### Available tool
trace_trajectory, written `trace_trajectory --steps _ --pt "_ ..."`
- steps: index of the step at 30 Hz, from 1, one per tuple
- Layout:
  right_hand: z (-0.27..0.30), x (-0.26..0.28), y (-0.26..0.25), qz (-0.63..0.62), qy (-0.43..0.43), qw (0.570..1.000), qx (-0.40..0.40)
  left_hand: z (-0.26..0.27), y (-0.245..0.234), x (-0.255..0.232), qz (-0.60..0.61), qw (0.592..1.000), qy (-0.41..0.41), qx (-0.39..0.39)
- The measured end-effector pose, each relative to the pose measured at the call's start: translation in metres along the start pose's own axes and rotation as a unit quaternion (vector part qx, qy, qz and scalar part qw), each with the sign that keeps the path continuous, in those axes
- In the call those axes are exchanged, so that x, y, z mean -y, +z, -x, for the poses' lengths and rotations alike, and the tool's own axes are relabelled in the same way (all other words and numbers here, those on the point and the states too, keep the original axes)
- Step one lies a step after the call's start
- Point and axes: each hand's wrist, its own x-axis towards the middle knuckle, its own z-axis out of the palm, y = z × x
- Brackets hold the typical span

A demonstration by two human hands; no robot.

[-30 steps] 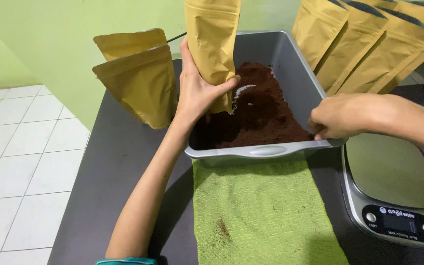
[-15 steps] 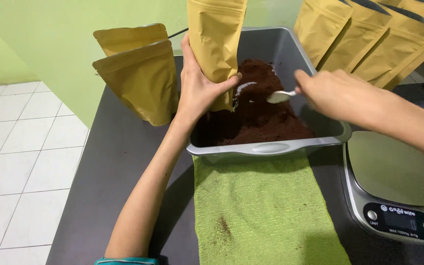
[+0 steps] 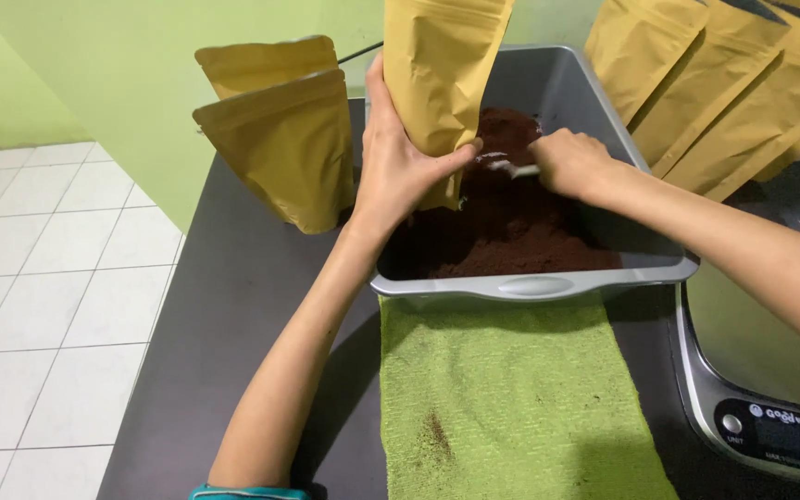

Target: Filling and weighing bags of ground coffee using a spoon and a digital scale at a packaging workstation.

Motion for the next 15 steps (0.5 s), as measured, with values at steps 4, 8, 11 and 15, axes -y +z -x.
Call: trace_trajectory --steps 4,8,11,15 --pt "0.042 0.035 -0.024 -0.153 -0.009 0.984 0.095 0.000 0.001 0.003 0.000 1.000 0.002 0.001" --pt "0.038 0.037 -0.009 -0.099 -0.142 0.983 0.052 -0.001 0.002 0.003 -0.020 1.000 -0.017 0.001" --pt "0.040 0.035 -0.014 -0.132 -0.119 0.982 0.064 0.000 0.001 0.001 -0.008 1.000 -0.016 0.011" --pt "0.070 0.027 -0.052 -0.187 -0.063 0.979 0.059 -0.001 -0.001 -0.002 -0.004 0.999 -0.023 0.023"
